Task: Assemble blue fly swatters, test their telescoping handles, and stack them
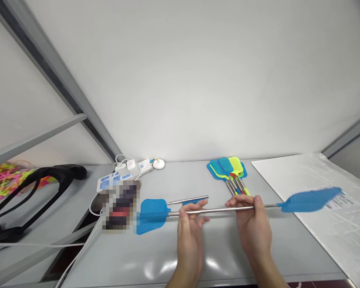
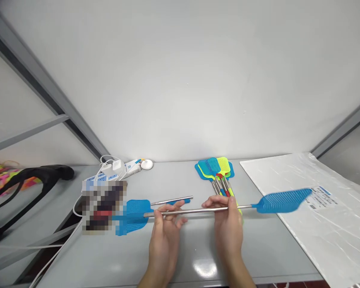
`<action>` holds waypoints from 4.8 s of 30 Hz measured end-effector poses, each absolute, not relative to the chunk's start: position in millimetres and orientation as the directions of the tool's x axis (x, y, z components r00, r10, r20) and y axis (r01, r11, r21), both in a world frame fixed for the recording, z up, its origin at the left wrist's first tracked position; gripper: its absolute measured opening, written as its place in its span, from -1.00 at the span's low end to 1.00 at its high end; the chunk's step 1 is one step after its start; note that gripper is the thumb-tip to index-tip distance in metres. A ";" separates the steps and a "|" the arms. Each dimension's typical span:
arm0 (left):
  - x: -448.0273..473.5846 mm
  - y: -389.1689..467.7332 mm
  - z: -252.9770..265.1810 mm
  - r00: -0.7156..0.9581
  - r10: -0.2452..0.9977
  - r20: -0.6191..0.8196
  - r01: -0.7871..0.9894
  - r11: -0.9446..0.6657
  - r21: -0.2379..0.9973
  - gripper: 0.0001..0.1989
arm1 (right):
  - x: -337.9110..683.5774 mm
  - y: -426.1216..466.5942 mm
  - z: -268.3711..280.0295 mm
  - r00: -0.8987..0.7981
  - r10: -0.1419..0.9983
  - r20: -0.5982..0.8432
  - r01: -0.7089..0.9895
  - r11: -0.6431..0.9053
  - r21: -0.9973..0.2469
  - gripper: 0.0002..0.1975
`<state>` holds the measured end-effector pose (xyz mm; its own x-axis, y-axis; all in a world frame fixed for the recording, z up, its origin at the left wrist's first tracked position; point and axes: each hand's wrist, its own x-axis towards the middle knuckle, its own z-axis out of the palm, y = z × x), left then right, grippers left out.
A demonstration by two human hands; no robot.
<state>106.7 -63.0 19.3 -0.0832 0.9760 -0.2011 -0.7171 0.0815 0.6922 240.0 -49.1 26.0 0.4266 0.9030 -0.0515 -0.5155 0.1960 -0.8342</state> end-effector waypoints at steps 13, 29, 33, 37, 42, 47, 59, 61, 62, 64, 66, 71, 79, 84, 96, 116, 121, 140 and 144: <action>10.4 -50.7 33.0 -0.042 0.965 -0.260 -0.708 0.156 0.689 -0.72 | 287.0 -35.1 21.6 0.468 0.876 -0.116 -0.572 0.200 -0.795 -0.68; 36.5 -63.2 59.9 -0.119 0.976 -0.180 -0.304 0.137 0.943 -0.70 | 193.2 -31.6 36.3 0.260 0.962 -0.084 -0.550 0.077 -0.831 -0.55; 55.9 -62.9 56.8 0.015 0.983 -0.181 -0.221 0.180 0.959 -0.73 | 177.7 -38.3 35.2 0.166 0.983 -0.076 -0.550 0.028 -0.835 -0.53; 64.0 -62.7 42.1 0.147 0.952 -0.269 -0.218 0.296 0.930 -0.65 | 186.7 -32.7 39.8 0.096 0.995 -0.010 -0.394 0.029 -0.919 -0.52; 63.9 -69.2 22.0 0.179 0.904 -0.388 -0.309 0.426 0.850 -0.49 | 209.8 -12.7 47.1 -0.074 0.997 -0.021 -0.463 -0.053 -0.885 -0.44; 56.6 -73.5 16.7 0.241 0.873 -0.424 -0.295 0.482 0.825 -0.47 | 224.7 4.3 56.4 0.054 0.993 -0.101 -0.661 -0.040 -0.749 -0.48; 69.7 -76.0 24.7 0.285 0.848 -0.447 -0.382 0.528 0.759 -0.44 | 195.7 -13.9 48.8 0.223 0.974 -0.028 -0.520 0.095 -0.849 -0.59; 69.1 -75.1 25.3 0.285 0.846 -0.451 -0.375 0.531 0.760 -0.44 | 196.8 -14.6 48.3 0.215 0.976 -0.025 -0.520 0.093 -0.849 -0.57; 69.8 -73.8 25.6 0.280 0.849 -0.449 -0.375 0.527 0.763 -0.46 | 197.0 -15.2 48.2 0.193 0.981 -0.020 -0.514 0.083 -0.854 -0.55; 74.7 -69.6 25.6 0.259 0.863 -0.434 -0.394 0.505 0.768 -0.48 | 195.1 -18.5 47.0 0.104 0.994 -0.022 -0.485 0.032 -0.874 -0.51; 83.9 -64.5 23.9 0.236 0.878 -0.416 -0.426 0.479 0.768 -0.46 | 190.1 -25.6 43.6 -0.015 0.998 -0.061 -0.430 -0.061 -0.901 -0.49; 101.9 -55.6 14.9 0.173 0.923 -0.343 -0.237 0.377 0.895 -0.49 | 189.1 -44.5 25.4 0.008 0.977 -0.213 -0.208 -0.207 -0.956 -0.51; 68.4 -39.8 -6.2 0.222 0.911 0.348 0.585 -0.410 0.700 -0.79 | 288.0 -29.9 19.1 0.390 0.899 0.198 0.616 -0.094 -0.782 -0.46; 45.4 -32.7 -20.5 0.152 0.894 0.422 0.735 -0.388 0.557 -0.81 | 326.7 -9.0 19.3 0.340 0.922 0.182 0.885 -0.249 -0.394 -0.49; 50.9 -35.8 -31.9 0.157 0.917 0.368 0.857 -0.312 0.410 -0.71 | 328.8 13.0 2.8 0.248 0.966 0.068 0.951 -0.229 -0.206 -0.59; 55.4 -40.5 -24.1 0.331 0.906 0.264 0.797 -0.418 0.437 -0.76 | 237.4 -1.0 -8.8 -0.359 0.910 0.206 0.885 0.402 -0.233 -0.74; 53.9 -40.9 -28.9 0.306 0.920 0.244 0.804 -0.387 0.452 -0.75 | 240.1 -10.2 -16.5 -0.344 0.923 0.170 0.863 0.382 -0.331 -0.85; 57.6 -37.6 -31.9 0.241 0.920 0.309 0.881 -0.340 0.328 -0.80 | 249.1 -56.7 -26.2 0.147 0.981 0.124 0.819 -0.050 -0.572 -0.83; 55.1 -34.1 -36.9 0.259 0.911 0.322 0.857 -0.370 0.359 -0.83 | 286.6 -62.0 -17.8 0.452 0.881 0.141 0.687 -0.244 -0.684 -0.72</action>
<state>55.1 -34.1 -36.9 0.2587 0.9107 0.3222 0.8568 -0.3703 0.3588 286.6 -62.0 -17.8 0.4523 0.8807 0.1406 0.6871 -0.2437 -0.6844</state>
